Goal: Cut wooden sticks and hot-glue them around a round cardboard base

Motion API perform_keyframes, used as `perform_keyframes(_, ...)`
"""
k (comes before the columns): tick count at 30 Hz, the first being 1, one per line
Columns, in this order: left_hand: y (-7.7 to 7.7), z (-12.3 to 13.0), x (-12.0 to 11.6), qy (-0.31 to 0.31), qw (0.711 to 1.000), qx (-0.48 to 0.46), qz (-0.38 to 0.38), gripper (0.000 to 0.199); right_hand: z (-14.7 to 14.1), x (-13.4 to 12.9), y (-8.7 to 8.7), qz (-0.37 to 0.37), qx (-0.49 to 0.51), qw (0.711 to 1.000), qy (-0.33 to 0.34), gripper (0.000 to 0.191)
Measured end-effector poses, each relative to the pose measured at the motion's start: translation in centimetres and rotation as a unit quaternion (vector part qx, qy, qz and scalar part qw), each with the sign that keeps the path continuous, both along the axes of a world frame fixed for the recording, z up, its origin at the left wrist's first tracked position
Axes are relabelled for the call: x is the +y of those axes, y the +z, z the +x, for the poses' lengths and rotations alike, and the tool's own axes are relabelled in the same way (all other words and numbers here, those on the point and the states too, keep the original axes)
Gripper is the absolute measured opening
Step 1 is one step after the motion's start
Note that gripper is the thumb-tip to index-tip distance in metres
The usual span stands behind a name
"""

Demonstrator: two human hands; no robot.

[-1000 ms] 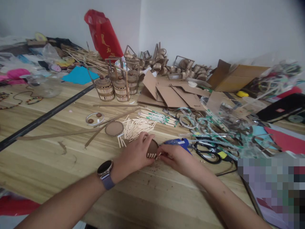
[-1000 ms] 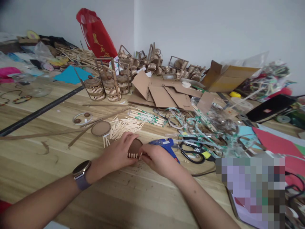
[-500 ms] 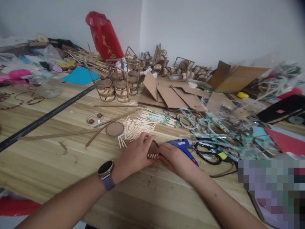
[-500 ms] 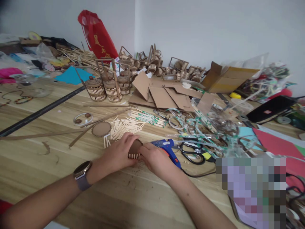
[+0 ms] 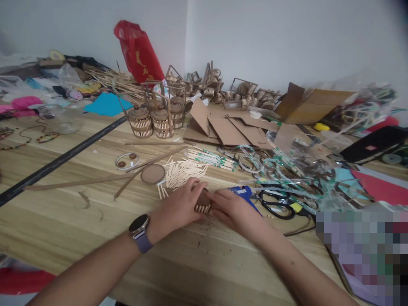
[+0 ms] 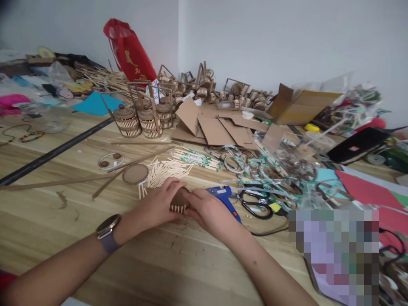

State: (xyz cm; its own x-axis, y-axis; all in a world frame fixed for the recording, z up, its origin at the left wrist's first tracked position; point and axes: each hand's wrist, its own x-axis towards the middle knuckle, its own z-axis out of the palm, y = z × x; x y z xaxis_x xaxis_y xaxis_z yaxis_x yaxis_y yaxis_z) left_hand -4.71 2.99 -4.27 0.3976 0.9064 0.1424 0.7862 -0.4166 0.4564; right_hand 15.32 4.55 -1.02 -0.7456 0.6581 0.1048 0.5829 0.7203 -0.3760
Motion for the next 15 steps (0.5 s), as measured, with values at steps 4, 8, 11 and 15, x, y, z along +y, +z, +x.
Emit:
perform_keyframes(4,0.3,-0.5,0.3,-0.015,1.000,0.007,-0.018,0.091,2.2,-0.3,1.4,0.023,0.033,0.996,-0.074,0.021)
perform_keyframes(8,0.9,-0.3,0.0,0.007,1.000,0.028,-0.007,0.096,5.5,-0.9,0.7,0.049,-0.002,0.978,-0.201,0.030)
perform_keyframes(11,1.2,0.2,-0.4,0.020,0.999,0.044,0.021,0.093,7.2,-1.2,-0.8,0.033,-0.054,0.952,-0.298,0.033)
perform_keyframes(15,1.2,0.7,-0.7,0.033,0.997,0.066,0.035,0.085,7.7,-0.9,-2.1,-0.029,-0.077,0.942,-0.324,0.038)
